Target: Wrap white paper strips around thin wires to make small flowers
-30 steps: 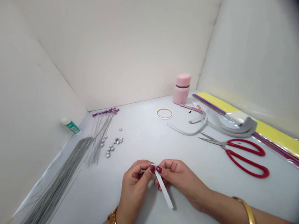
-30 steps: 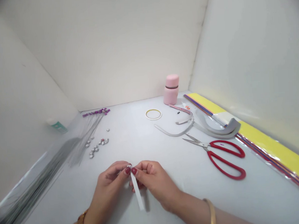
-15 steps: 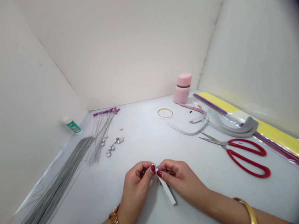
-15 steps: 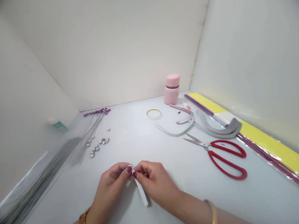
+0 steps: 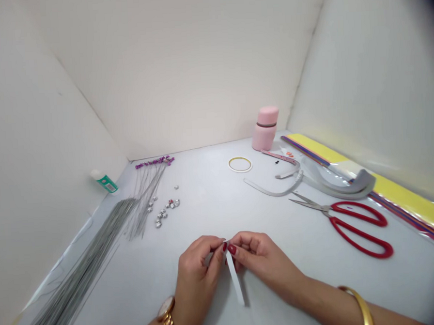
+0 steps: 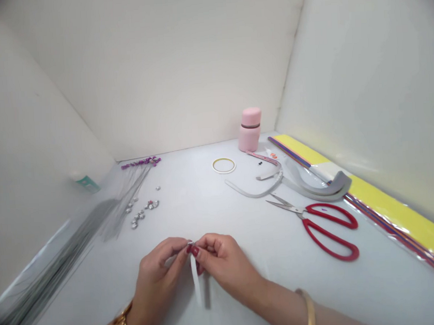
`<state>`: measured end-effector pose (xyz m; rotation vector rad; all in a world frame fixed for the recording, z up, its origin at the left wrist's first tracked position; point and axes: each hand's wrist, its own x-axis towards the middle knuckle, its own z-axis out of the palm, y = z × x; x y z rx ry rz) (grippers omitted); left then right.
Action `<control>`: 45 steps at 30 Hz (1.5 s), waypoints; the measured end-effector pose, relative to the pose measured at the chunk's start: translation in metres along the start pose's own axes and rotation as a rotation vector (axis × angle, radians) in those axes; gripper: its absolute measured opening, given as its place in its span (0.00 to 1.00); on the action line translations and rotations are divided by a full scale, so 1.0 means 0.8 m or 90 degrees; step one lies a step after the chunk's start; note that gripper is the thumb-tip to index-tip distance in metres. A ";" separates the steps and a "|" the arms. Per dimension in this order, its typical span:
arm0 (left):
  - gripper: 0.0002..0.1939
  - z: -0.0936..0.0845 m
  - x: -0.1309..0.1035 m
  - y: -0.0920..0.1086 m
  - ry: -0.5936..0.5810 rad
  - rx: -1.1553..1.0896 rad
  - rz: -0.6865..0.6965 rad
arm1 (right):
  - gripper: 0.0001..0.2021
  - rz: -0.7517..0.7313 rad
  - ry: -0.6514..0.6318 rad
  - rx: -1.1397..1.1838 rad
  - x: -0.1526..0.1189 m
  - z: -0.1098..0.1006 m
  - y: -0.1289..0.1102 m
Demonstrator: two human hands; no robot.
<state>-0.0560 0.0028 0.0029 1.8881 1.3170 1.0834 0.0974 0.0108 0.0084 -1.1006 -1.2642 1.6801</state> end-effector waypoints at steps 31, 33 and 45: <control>0.06 0.006 0.008 -0.006 0.008 -0.324 -0.279 | 0.13 0.038 -0.003 0.033 0.002 0.001 0.001; 0.06 0.007 0.007 -0.007 0.011 -0.315 -0.268 | 0.13 0.044 0.000 0.031 0.001 0.002 -0.001; 0.06 0.001 0.003 -0.002 0.020 -0.100 -0.022 | 0.15 0.068 0.014 0.139 0.000 0.005 -0.007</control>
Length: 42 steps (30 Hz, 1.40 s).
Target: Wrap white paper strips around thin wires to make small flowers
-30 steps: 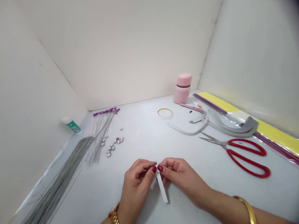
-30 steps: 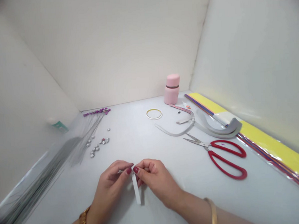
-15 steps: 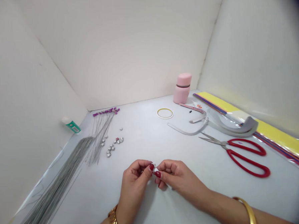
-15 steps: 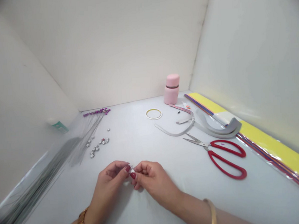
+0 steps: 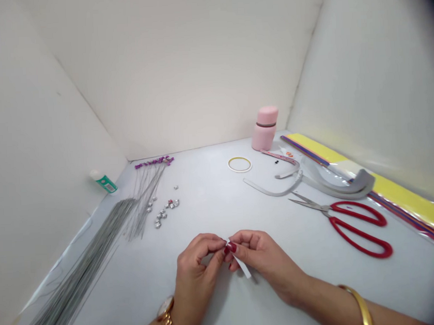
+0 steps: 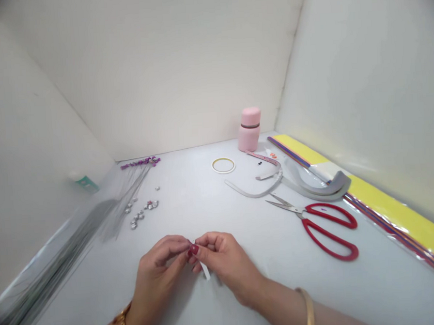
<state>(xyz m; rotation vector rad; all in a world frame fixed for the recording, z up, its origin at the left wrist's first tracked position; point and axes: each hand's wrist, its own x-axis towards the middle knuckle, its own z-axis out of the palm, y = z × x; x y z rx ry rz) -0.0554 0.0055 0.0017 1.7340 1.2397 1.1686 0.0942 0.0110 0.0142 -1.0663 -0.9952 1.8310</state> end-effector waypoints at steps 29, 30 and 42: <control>0.07 0.006 0.000 -0.001 -0.048 -0.102 -0.160 | 0.10 -0.097 0.006 -0.227 0.003 -0.010 0.013; 0.07 0.005 -0.001 0.000 -0.035 -0.064 -0.136 | 0.11 -0.093 0.007 -0.224 0.003 -0.009 0.012; 0.10 -0.002 -0.004 -0.002 -0.052 0.135 0.121 | 0.14 -0.051 0.027 -0.021 0.002 -0.003 0.003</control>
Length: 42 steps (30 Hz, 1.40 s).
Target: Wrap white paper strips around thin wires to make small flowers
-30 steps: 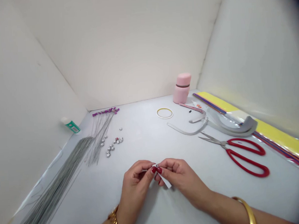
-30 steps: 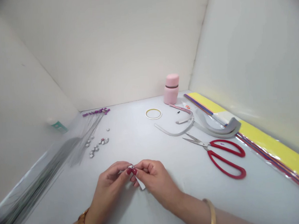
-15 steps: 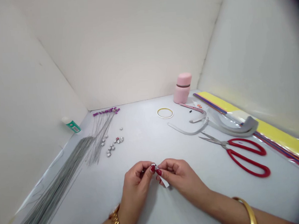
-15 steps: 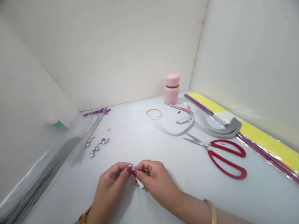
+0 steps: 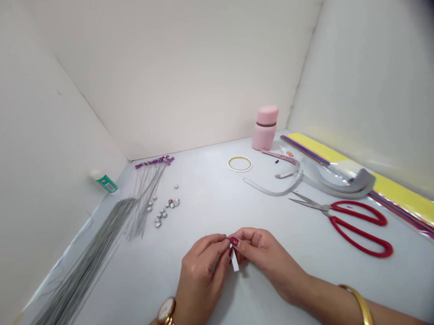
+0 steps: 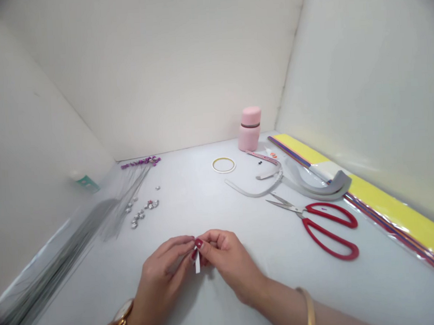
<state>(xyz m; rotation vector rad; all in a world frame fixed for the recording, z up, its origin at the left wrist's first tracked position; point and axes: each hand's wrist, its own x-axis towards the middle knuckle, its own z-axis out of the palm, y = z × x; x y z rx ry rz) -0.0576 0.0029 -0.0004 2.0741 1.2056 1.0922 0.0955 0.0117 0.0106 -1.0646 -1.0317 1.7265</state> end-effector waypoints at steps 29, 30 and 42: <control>0.04 0.007 0.005 0.000 0.083 -0.332 -0.341 | 0.12 0.038 -0.009 -0.059 0.001 -0.003 0.010; 0.04 0.007 0.005 0.001 0.085 -0.327 -0.335 | 0.12 0.044 -0.009 -0.052 0.001 -0.002 0.009; 0.06 0.006 0.009 0.001 0.100 -0.367 -0.392 | 0.09 0.076 -0.038 -0.003 -0.002 0.000 0.008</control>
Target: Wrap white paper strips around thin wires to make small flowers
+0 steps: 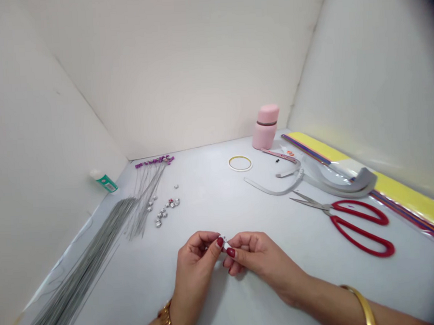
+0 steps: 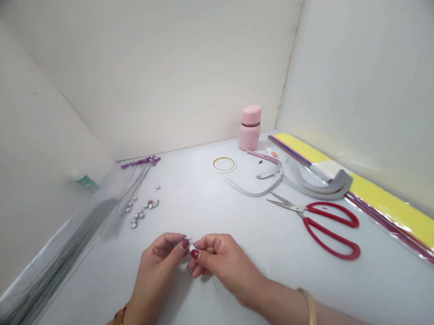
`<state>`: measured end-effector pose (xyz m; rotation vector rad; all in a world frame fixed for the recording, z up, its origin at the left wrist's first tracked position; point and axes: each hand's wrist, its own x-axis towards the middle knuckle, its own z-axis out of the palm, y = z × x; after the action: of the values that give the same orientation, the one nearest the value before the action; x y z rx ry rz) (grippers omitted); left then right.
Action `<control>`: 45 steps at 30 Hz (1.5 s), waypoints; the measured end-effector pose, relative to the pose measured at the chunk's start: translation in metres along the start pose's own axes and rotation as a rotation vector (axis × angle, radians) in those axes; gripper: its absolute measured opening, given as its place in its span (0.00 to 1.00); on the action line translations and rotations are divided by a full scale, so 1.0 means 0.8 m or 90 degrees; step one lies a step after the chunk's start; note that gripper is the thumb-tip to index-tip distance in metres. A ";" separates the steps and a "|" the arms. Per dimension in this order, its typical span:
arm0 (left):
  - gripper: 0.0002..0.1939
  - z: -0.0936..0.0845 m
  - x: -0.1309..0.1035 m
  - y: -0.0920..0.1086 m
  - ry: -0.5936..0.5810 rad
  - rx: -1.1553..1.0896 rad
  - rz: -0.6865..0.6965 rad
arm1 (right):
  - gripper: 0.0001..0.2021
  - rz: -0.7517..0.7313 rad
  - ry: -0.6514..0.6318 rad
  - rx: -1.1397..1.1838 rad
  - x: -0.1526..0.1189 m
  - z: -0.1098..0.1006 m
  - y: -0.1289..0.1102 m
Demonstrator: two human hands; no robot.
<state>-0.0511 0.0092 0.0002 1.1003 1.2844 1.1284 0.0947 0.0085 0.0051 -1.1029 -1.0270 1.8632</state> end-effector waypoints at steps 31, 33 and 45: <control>0.06 -0.003 -0.001 -0.003 -0.095 0.062 0.074 | 0.14 -0.063 0.042 -0.050 0.002 -0.002 -0.001; 0.07 -0.003 -0.001 -0.001 -0.086 0.073 0.069 | 0.14 -0.063 0.049 -0.065 0.002 -0.002 -0.001; 0.08 0.001 -0.004 -0.006 -0.088 0.024 0.047 | 0.08 -0.068 0.023 -0.097 0.002 -0.003 -0.004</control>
<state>-0.0506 0.0052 -0.0041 1.2418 1.1686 1.0666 0.0967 0.0120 0.0069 -1.1418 -1.1985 1.6978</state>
